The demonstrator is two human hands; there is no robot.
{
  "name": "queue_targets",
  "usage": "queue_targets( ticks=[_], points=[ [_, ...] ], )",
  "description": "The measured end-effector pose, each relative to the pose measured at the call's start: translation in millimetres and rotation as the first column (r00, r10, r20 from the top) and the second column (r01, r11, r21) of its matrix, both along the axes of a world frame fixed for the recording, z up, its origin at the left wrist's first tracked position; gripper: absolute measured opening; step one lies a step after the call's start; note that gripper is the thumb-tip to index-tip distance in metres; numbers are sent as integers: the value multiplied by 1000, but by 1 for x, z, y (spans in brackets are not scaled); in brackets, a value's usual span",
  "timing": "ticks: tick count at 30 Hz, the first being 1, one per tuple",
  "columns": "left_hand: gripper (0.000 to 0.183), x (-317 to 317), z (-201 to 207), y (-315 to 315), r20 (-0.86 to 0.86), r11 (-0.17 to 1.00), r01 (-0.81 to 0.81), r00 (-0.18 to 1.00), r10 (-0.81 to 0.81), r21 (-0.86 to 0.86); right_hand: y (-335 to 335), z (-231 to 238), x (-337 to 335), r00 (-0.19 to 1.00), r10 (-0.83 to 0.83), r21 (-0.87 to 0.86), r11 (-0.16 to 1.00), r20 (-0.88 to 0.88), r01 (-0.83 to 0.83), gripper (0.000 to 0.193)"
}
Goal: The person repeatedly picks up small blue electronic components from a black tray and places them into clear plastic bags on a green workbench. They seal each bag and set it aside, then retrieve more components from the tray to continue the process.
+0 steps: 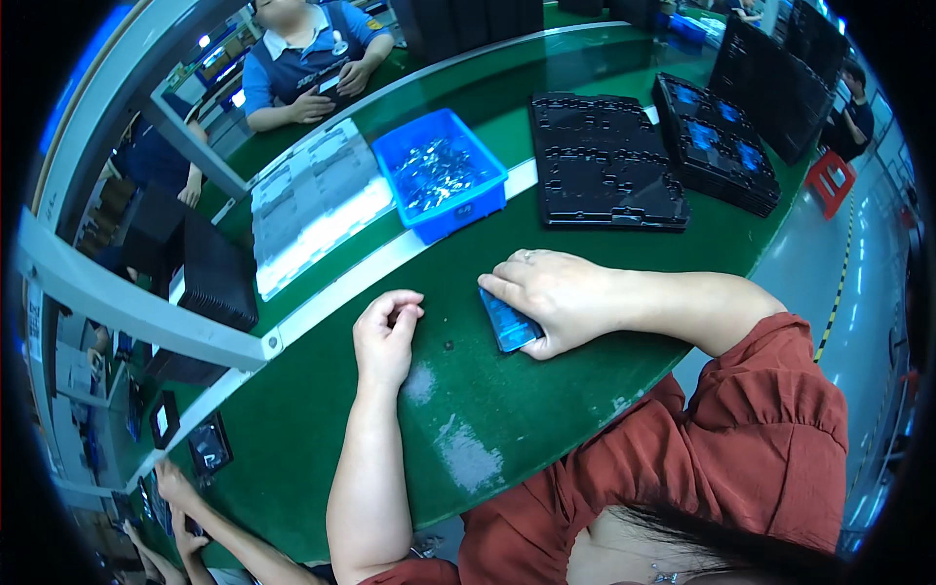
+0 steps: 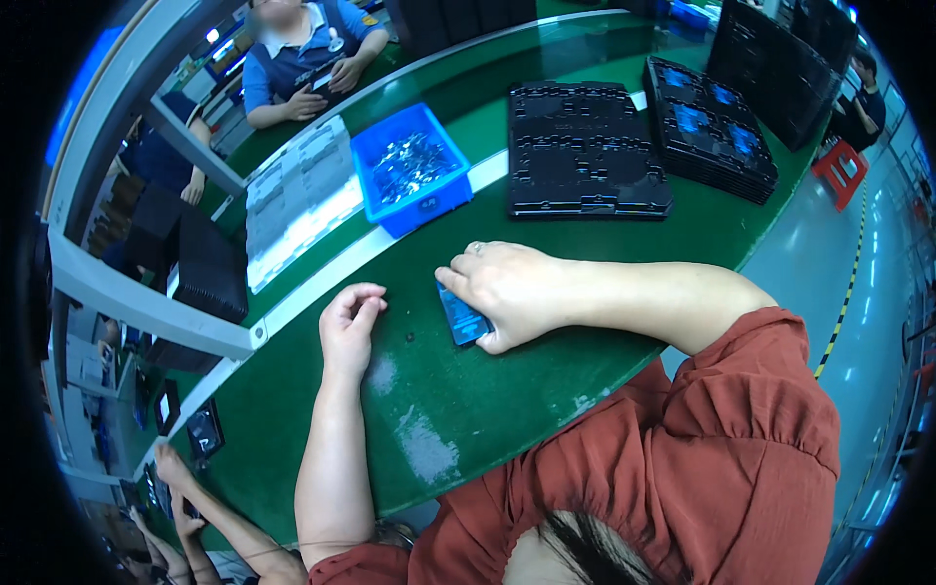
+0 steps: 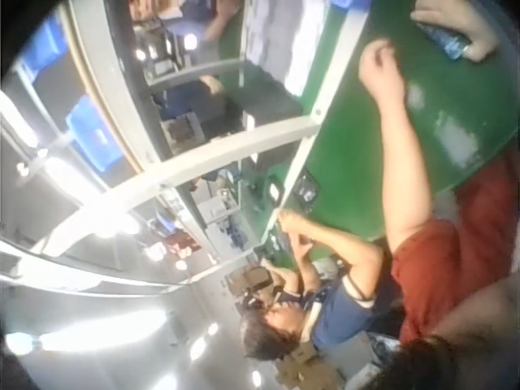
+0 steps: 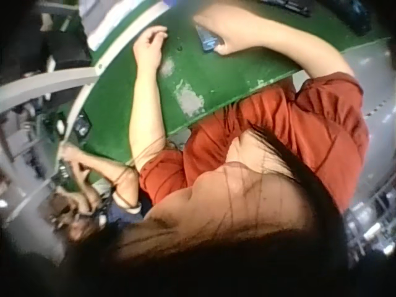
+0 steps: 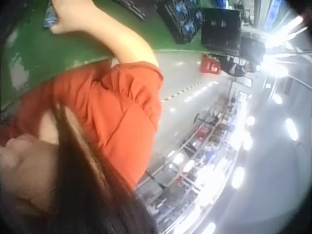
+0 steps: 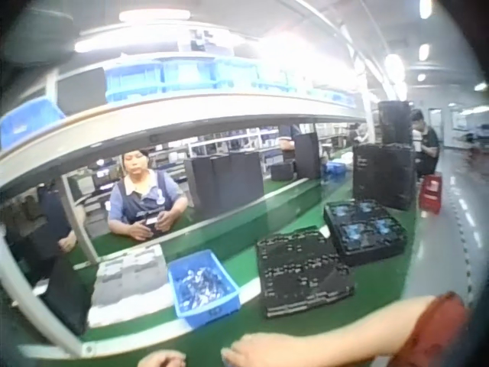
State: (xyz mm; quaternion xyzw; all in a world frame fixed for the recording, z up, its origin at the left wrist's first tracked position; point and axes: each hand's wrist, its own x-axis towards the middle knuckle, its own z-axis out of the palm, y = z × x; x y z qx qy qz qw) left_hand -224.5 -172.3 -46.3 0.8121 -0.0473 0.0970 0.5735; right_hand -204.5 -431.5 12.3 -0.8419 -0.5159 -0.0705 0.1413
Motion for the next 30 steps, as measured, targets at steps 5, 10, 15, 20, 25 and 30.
queue_targets(
  ticks=[5,10,15,20,25,30],
  points=[
    [10,-1,-1,-1,-12,999,-3,1000,3,-32,-27,19,19,994,-94,112,989,-53,99,70],
    [10,0,1,-4,-31,999,-5,1000,4,-42,-98,32,81,934,-356,40,934,7,356,81],
    [10,-1,1,-2,-36,998,-1,999,-1,-61,-130,23,105,894,-422,3,904,-149,427,87],
    [10,-2,2,-1,-55,999,-35,998,34,-30,-179,33,88,872,-471,-60,882,-135,468,90],
    [11,-4,4,-5,-65,999,-46,997,44,-27,-220,33,85,828,-537,-64,843,-162,534,87],
    [11,-3,2,-4,-51,999,-23,998,21,-43,-226,32,153,745,-645,-123,764,-169,633,91]
  ],
)
